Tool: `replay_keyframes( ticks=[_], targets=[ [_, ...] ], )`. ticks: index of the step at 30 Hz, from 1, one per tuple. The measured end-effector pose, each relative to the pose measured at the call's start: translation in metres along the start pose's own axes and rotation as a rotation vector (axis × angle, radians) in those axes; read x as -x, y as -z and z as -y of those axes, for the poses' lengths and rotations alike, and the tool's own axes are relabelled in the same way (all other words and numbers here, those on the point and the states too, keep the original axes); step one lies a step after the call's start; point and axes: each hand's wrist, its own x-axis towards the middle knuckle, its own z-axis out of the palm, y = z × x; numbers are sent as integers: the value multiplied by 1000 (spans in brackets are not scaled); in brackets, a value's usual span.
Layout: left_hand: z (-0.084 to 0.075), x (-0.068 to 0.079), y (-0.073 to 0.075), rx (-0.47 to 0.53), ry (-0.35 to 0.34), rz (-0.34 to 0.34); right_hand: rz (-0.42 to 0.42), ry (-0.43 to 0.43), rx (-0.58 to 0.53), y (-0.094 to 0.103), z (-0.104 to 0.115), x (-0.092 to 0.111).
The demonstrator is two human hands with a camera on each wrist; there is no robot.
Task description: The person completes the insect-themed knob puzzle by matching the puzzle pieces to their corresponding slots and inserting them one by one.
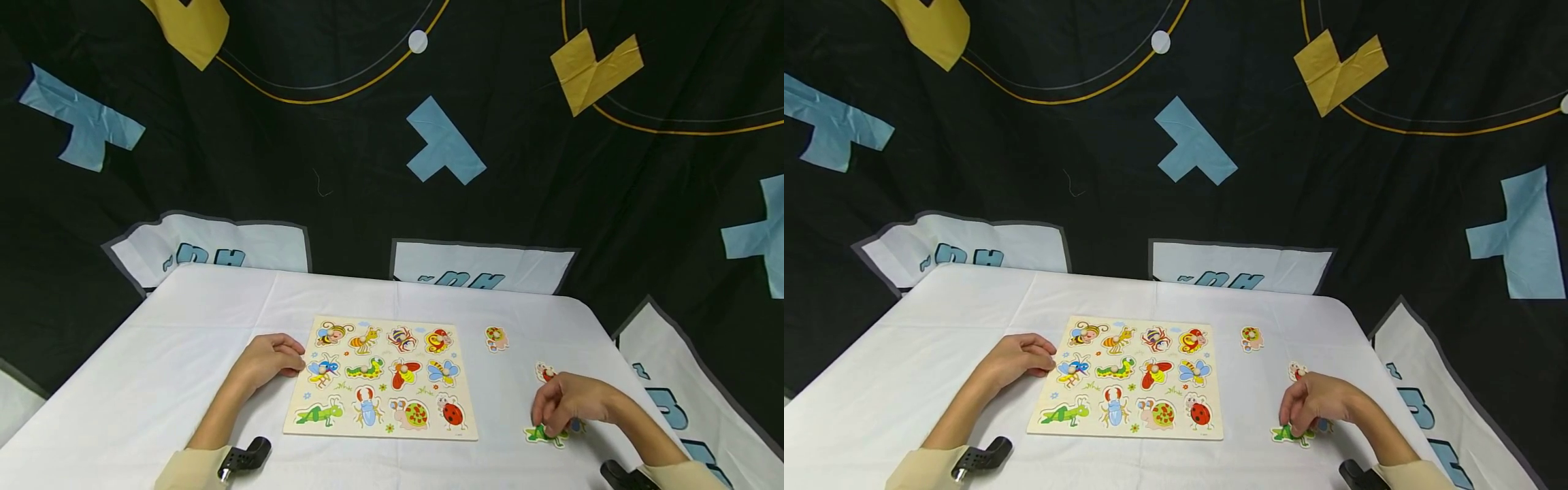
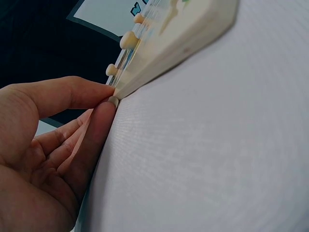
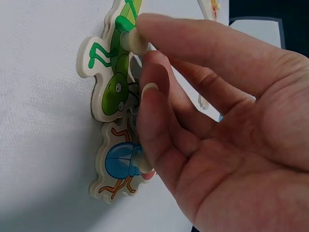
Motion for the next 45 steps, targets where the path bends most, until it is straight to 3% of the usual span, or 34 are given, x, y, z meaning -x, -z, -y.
replay_keyframes(
  ticks=[12, 38, 45],
  targets=[
    [0, -1, 0, -5, -15, 3, 10, -20, -56, -1, -4, 2],
    [0, 0, 1, -23, -7, -5, -7, -30, -22, -4, -2, -1],
    [-1, -1, 2, -21, -5, -3, -2, 33, -5, -3, 1, -4]
  ],
)
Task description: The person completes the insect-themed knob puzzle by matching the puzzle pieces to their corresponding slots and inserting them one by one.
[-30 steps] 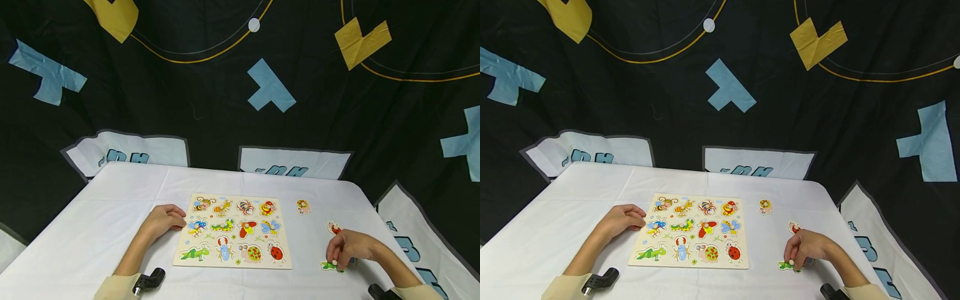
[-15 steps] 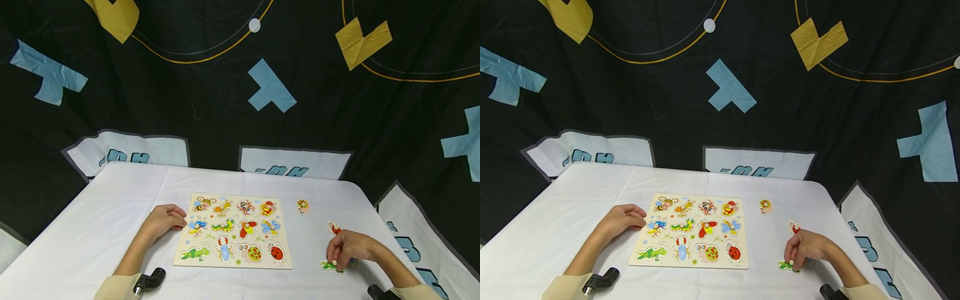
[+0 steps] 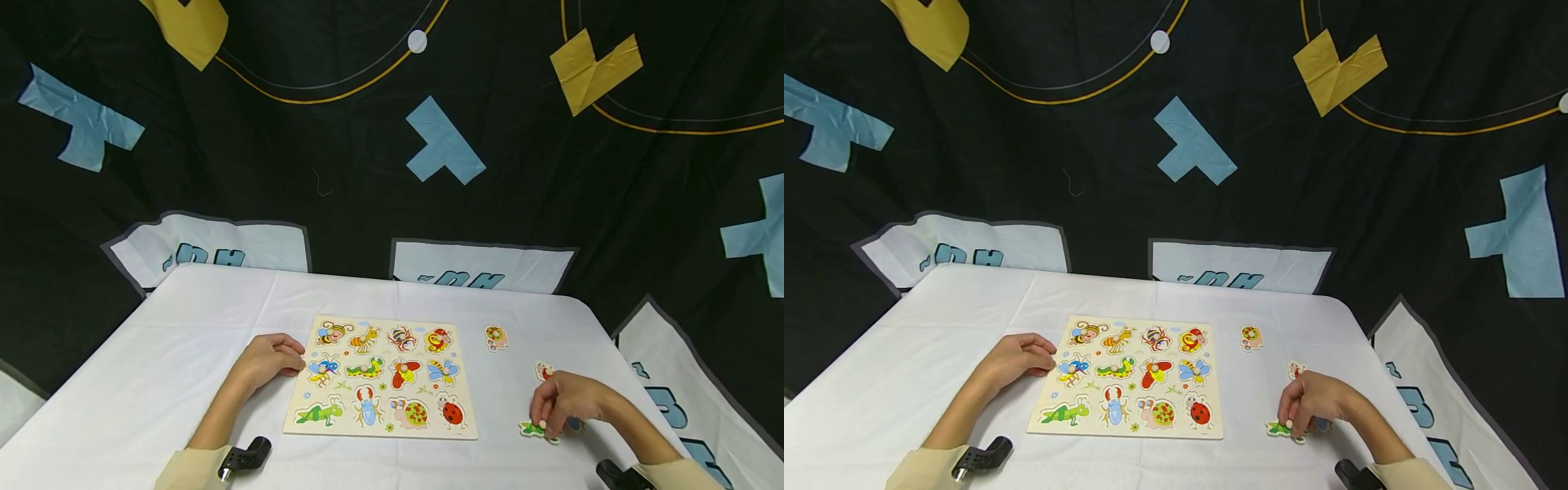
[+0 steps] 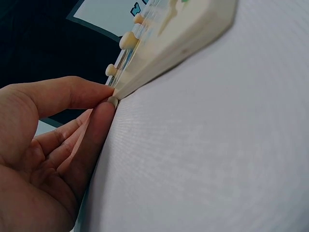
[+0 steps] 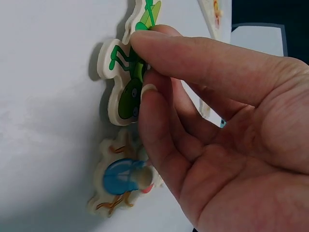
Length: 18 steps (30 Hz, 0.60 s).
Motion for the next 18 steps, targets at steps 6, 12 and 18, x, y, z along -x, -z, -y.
replay_keyframes(
  ticks=[6, 12, 18],
  targets=[
    [0, 0, -1, 7, 0, -1, -26, 12, 33, 1, 10, -7],
    [1, 0, -1, 2, -3, -6, -49, 2, 79, -2, 22, -17],
    [1, 0, -1, 4, -2, -7, -55, 2, 94, -2, 32, -27]
  ],
)
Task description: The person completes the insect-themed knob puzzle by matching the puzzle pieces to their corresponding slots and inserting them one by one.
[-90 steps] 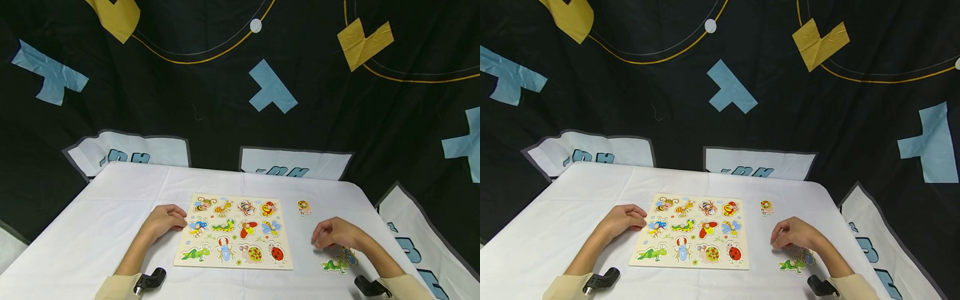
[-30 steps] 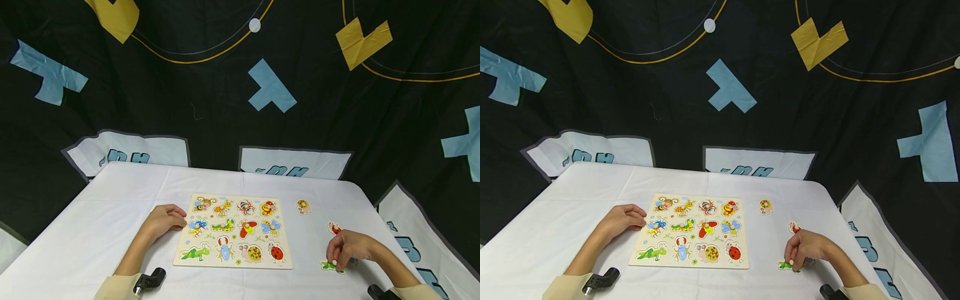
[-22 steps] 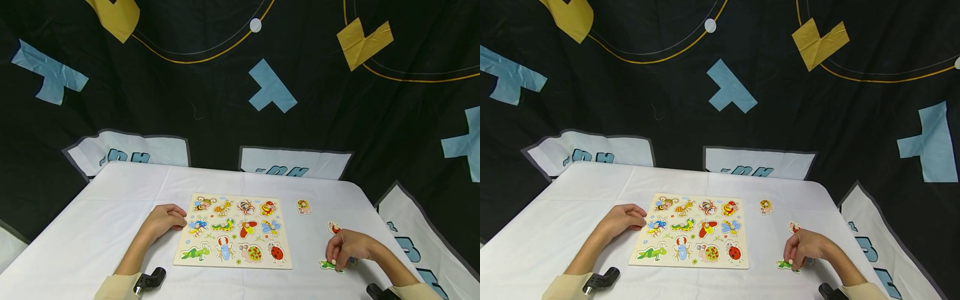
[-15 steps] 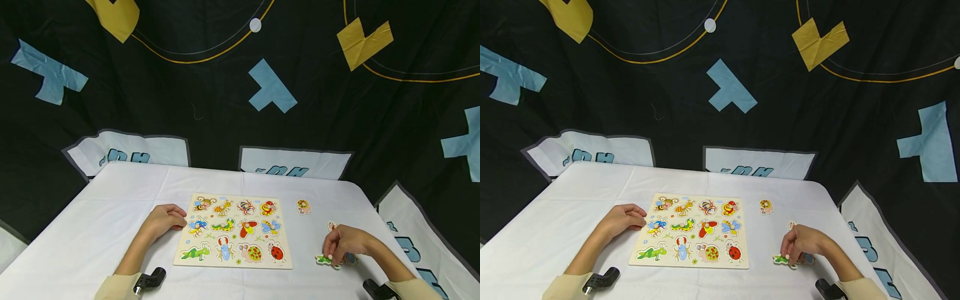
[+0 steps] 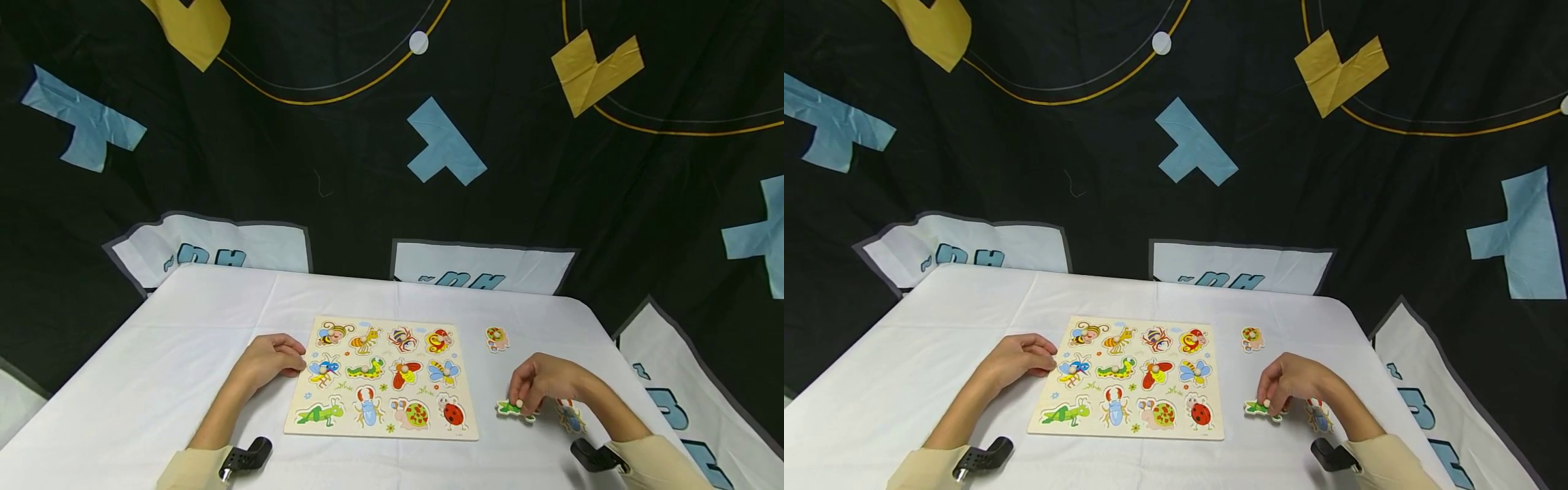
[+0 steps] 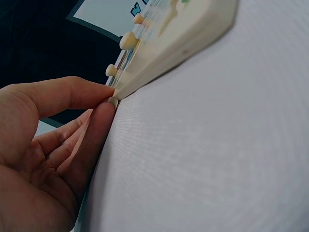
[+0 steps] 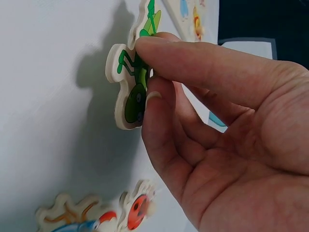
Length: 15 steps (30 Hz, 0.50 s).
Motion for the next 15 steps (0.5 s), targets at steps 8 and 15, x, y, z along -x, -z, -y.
replay_keyframes(
  ticks=[8, 15],
  targets=[
    [0, 1, 0, 14, 3, 2, -9, -3, 36, -1, 14, -15],
    [-1, 2, 0, 20, -1, -5, -23, 10, 26, -3, 26, -23]
  ],
)
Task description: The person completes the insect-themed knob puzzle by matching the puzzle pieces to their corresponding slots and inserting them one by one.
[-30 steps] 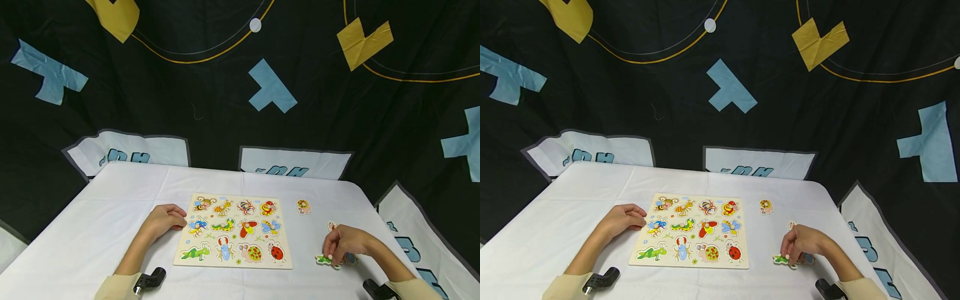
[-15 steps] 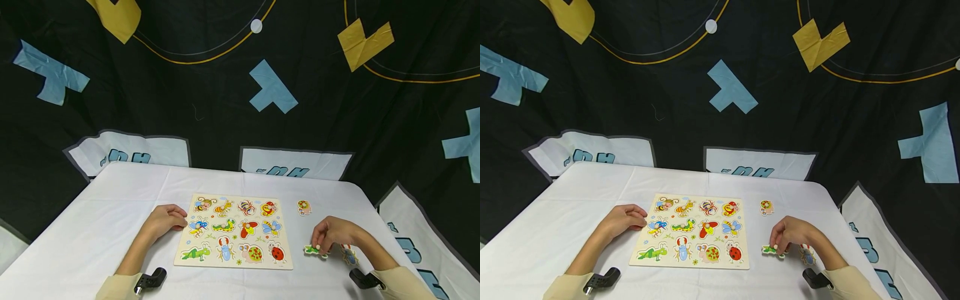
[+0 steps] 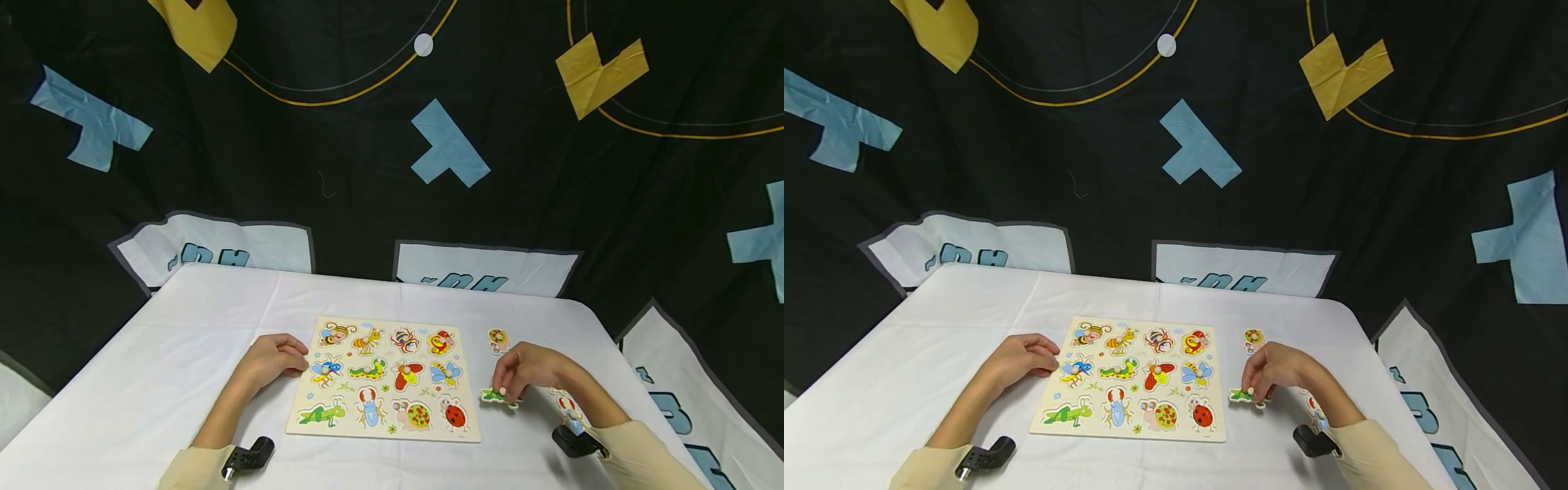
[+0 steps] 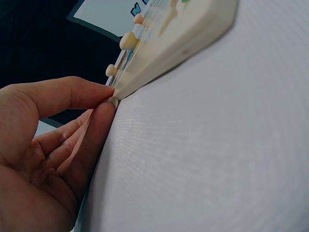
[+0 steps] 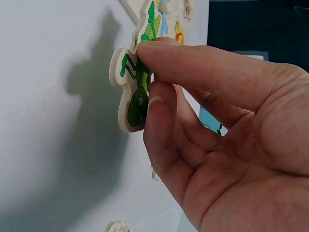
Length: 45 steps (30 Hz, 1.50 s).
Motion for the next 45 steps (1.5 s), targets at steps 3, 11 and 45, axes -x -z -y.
replay_keyframes(
  ticks=[3, 11, 45],
  targets=[
    [0, 0, -1, -4, 3, -6, -5, -10, -2, -1, 3, -4],
    [1, -1, -1, -2, -1, -11, -2, -2, 13, -5, 10, -14],
    [2, -1, -1, 11, -2, -6, -9, 98, 104, -45, 63, -67]
  ],
)
